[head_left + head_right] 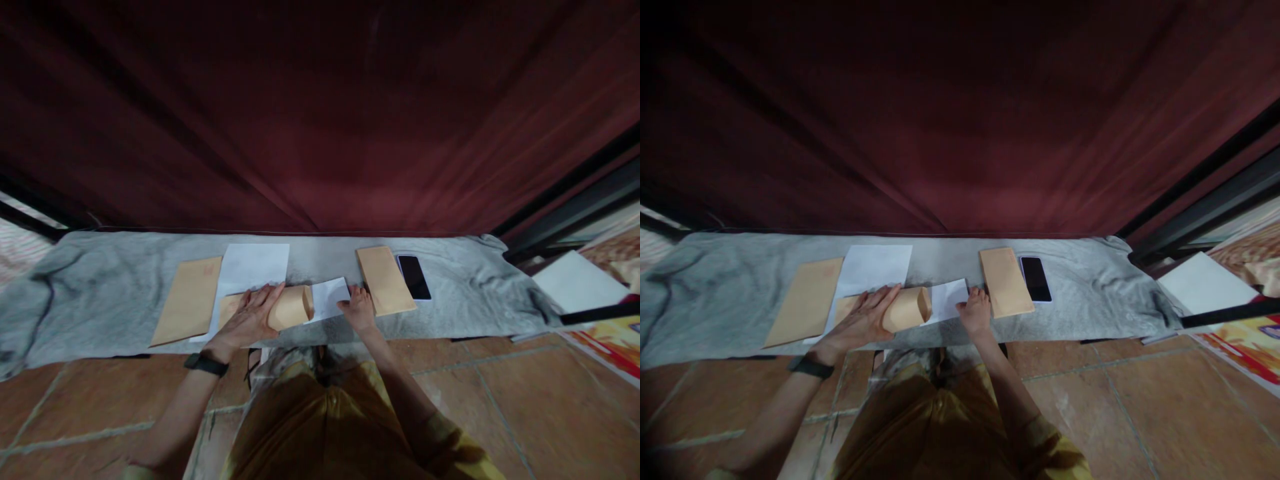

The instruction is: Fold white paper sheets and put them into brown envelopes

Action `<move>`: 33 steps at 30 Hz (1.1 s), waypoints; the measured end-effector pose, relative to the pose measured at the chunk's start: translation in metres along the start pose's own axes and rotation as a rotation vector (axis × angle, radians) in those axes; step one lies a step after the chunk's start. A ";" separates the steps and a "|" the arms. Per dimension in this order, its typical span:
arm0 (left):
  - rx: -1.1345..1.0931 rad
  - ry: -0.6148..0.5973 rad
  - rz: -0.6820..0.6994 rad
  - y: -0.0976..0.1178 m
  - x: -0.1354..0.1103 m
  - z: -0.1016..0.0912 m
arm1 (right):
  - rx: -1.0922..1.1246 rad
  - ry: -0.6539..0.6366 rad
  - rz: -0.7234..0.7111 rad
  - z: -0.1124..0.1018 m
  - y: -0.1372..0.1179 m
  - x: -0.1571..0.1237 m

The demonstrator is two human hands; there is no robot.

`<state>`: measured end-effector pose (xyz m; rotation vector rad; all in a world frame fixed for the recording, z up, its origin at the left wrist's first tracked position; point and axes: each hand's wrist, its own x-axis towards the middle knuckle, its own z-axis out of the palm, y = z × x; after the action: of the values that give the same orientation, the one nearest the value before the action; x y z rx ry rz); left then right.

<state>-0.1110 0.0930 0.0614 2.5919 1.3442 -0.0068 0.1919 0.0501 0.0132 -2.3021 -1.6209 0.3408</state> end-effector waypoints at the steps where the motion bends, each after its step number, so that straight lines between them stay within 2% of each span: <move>1: -0.007 -0.009 -0.005 -0.001 0.001 0.001 | 0.025 -0.013 0.007 0.000 0.002 0.001; 8: -0.048 -0.060 -0.021 -0.011 0.003 0.006 | 0.346 -0.107 0.041 -0.001 0.016 0.002; 13: -0.051 -0.086 -0.056 -0.006 0.003 0.000 | 0.492 -0.143 0.058 -0.001 0.021 -0.009; 18: -0.047 -0.108 -0.071 -0.003 0.004 -0.002 | 0.820 -0.016 0.101 -0.003 0.034 -0.022; 20: -0.043 -0.094 -0.056 -0.005 0.003 0.001 | 0.868 0.032 0.119 -0.006 0.041 -0.026; 24: -0.039 -0.057 -0.026 -0.006 0.002 0.003 | 0.998 0.042 0.151 -0.011 0.048 -0.030; 28: -0.018 -0.014 -0.019 -0.002 0.001 0.002 | 1.158 -0.045 0.187 -0.011 0.047 -0.034; 33: 0.010 -0.014 -0.019 0.002 0.002 0.002 | 1.132 -0.133 0.164 -0.007 0.045 -0.037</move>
<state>-0.1077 0.0927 0.0592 2.5818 1.3676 -0.0351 0.2211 0.0005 0.0031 -1.5108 -0.8603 1.1171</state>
